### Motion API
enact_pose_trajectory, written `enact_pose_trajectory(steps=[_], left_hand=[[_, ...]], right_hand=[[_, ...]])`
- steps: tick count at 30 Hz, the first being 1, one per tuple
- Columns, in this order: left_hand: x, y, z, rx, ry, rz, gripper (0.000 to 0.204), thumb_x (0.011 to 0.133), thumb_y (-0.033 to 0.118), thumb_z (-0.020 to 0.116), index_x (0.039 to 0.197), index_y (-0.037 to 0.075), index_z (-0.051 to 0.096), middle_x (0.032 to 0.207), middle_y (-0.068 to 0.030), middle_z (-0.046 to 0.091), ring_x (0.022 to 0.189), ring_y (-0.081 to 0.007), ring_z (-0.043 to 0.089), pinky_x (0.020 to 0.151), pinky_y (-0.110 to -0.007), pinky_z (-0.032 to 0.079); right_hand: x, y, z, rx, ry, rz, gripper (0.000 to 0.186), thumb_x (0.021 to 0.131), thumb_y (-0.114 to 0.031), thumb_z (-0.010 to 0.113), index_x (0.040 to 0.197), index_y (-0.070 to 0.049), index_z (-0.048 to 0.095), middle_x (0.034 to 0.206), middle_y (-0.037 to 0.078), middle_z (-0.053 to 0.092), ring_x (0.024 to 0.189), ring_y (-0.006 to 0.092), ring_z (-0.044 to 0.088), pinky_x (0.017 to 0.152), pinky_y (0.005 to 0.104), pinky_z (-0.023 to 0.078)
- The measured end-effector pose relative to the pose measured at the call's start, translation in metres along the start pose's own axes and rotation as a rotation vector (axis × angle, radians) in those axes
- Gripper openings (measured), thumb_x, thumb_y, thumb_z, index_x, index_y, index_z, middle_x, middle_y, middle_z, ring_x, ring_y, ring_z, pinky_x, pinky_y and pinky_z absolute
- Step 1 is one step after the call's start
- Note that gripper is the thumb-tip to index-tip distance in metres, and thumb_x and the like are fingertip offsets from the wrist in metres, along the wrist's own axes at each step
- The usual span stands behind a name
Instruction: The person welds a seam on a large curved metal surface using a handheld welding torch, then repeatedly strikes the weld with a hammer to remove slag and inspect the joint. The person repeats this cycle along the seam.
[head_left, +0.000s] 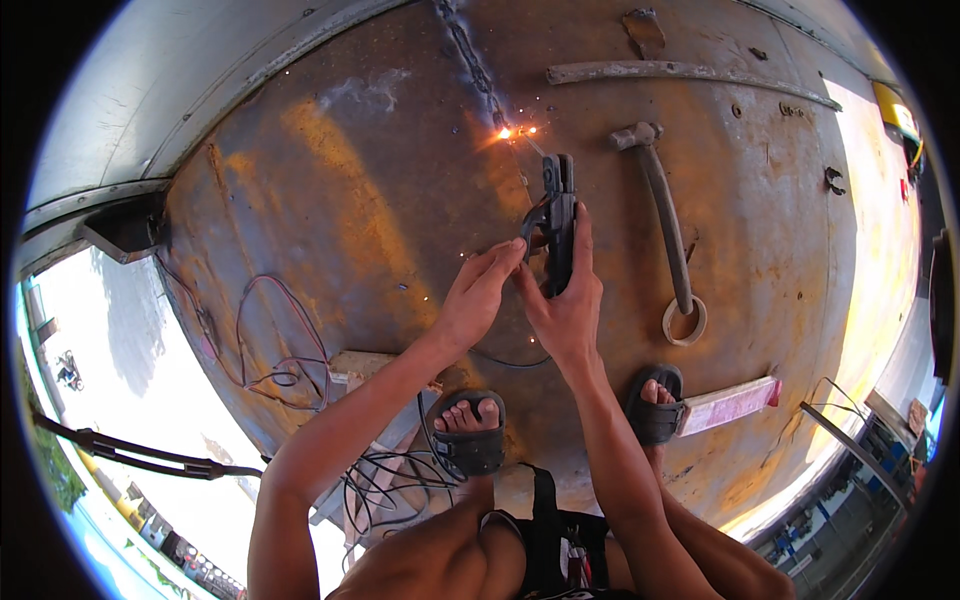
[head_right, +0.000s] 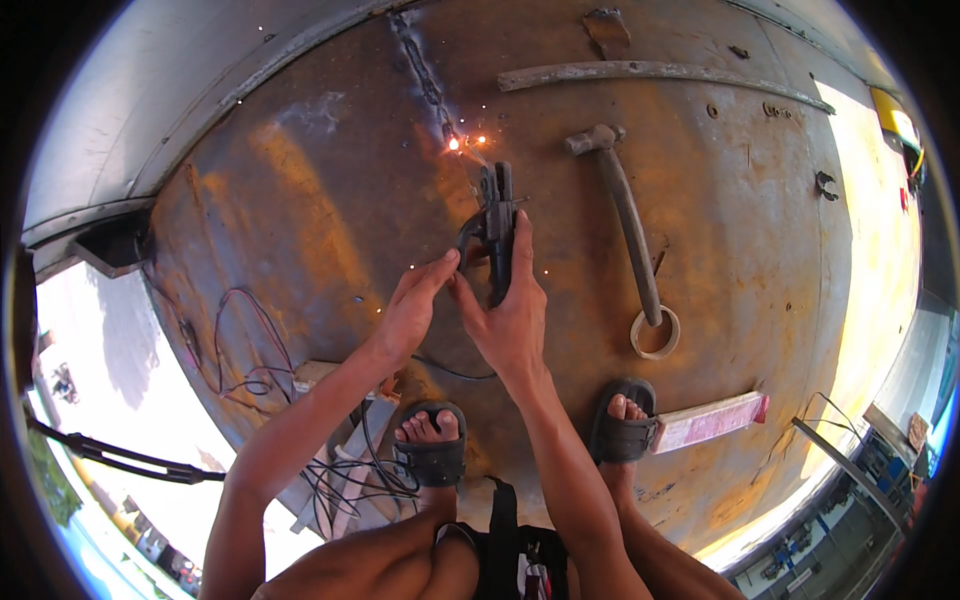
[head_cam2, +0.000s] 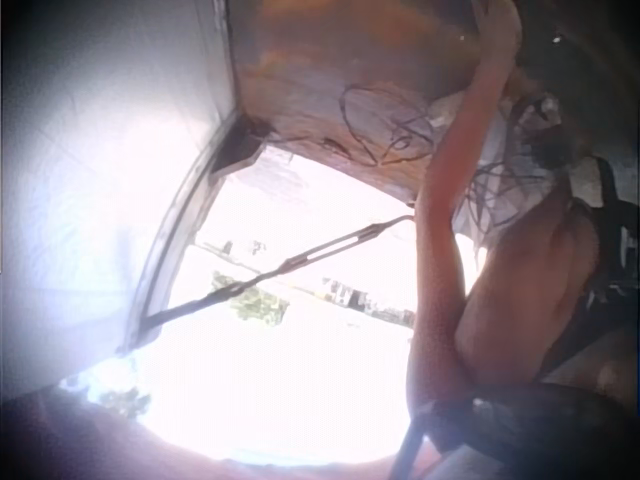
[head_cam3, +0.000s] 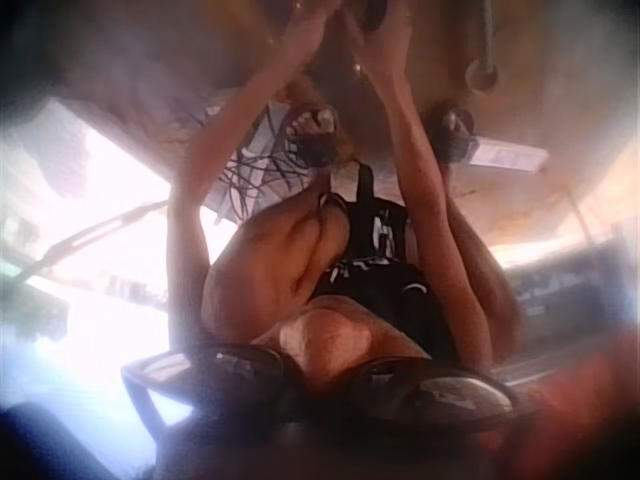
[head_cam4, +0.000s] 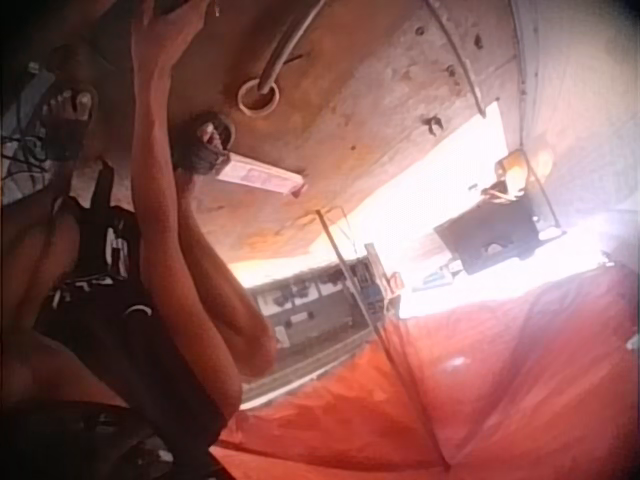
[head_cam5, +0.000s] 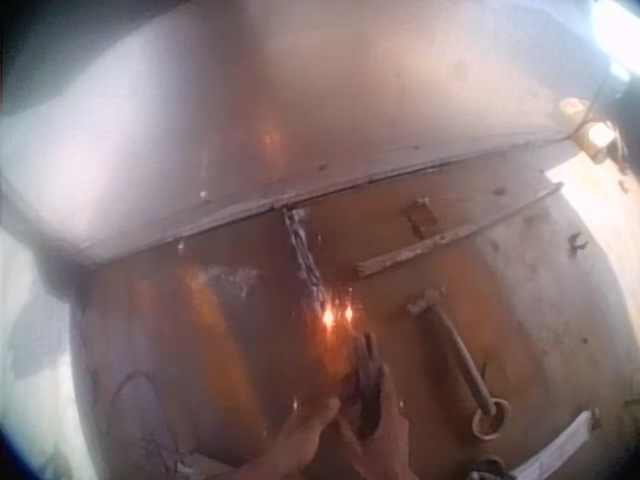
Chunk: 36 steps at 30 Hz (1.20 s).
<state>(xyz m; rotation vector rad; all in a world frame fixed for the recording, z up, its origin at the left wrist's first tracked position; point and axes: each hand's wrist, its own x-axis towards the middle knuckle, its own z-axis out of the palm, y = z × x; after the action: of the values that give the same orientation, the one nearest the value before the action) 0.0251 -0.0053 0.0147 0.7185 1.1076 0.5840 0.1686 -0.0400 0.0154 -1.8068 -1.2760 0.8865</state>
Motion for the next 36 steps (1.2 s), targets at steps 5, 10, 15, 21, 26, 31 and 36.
enact_pose_trajectory(steps=[5,10,15,21,26,31,36], left_hand=[[0.000,0.006,-0.003,0.022,-0.009,-0.038,0.052,0.113,0.049,0.056,0.105,-0.001,0.067,0.109,-0.0004,0.061,0.114,-0.0107,0.050,0.112,-0.028,0.033],[0.000,0.006,-0.004,0.022,-0.007,-0.022,0.050,0.112,0.048,0.057,0.100,0.001,0.066,0.104,0.0002,0.059,0.110,-0.0111,0.050,0.110,-0.028,0.034],[0.001,0.005,-0.001,-0.004,0.000,-0.005,0.048,0.113,0.047,0.056,0.100,0.002,0.065,0.102,0.0016,0.057,0.106,-0.0115,0.049,0.107,-0.027,0.034],[-0.006,0.017,-0.006,0.002,-0.014,-0.101,0.044,0.112,0.044,0.060,0.120,0.002,0.071,0.106,0.0040,0.062,0.106,-0.0088,0.053,0.104,-0.029,0.039],[-0.028,0.039,0.000,-0.077,0.103,-0.093,0.037,0.110,0.034,0.067,0.130,0.003,0.070,0.111,0.0008,0.070,0.105,-0.0091,0.061,0.096,-0.028,0.048],[-0.048,0.048,-0.027,-0.290,0.190,0.038,0.032,0.110,0.028,0.066,0.134,0.006,0.067,0.121,-0.0050,0.072,0.110,-0.0184,0.071,0.096,-0.034,0.056],[-0.056,0.050,-0.039,-0.449,0.205,0.040,0.033,0.110,0.026,0.065,0.139,0.009,0.063,0.127,-0.0069,0.068,0.107,-0.0244,0.072,0.091,-0.038,0.060]], right_hand=[[0.001,-0.006,0.000,0.007,-0.029,0.048,0.100,0.092,-0.017,0.082,0.169,0.000,0.020,0.110,0.014,0.077,0.076,0.0237,0.074,0.070,0.0349,0.057],[0.002,-0.013,-0.002,0.020,-0.064,0.124,0.100,0.092,-0.017,0.082,0.169,0.000,0.020,0.110,0.015,0.077,0.077,0.0246,0.075,0.071,0.0350,0.057],[0.001,-0.004,0.001,0.021,-0.012,0.020,0.099,0.092,-0.017,0.082,0.169,0.000,0.021,0.112,0.016,0.077,0.082,0.0270,0.077,0.074,0.0357,0.058],[-0.003,-0.018,-0.002,0.109,-0.083,0.062,0.106,0.088,-0.019,0.082,0.169,0.002,0.017,0.119,0.018,0.076,0.093,0.0351,0.078,0.079,0.0395,0.059],[-0.015,-0.039,-0.004,0.133,-0.204,-0.115,0.111,0.085,-0.024,0.082,0.169,0.003,0.014,0.127,0.021,0.072,0.101,0.0418,0.074,0.085,0.0461,0.059],[0.007,-0.032,-0.049,-0.113,-0.283,-0.206,0.083,0.091,-0.028,0.081,0.157,0.003,0.042,0.126,0.023,0.068,0.101,0.0435,0.070,0.089,0.0467,0.057],[0.041,0.060,-0.126,-0.916,0.214,-0.076,0.046,0.099,-0.026,0.074,0.134,0.001,0.064,0.113,0.021,0.068,0.102,0.0417,0.068,0.089,0.0527,0.054]])
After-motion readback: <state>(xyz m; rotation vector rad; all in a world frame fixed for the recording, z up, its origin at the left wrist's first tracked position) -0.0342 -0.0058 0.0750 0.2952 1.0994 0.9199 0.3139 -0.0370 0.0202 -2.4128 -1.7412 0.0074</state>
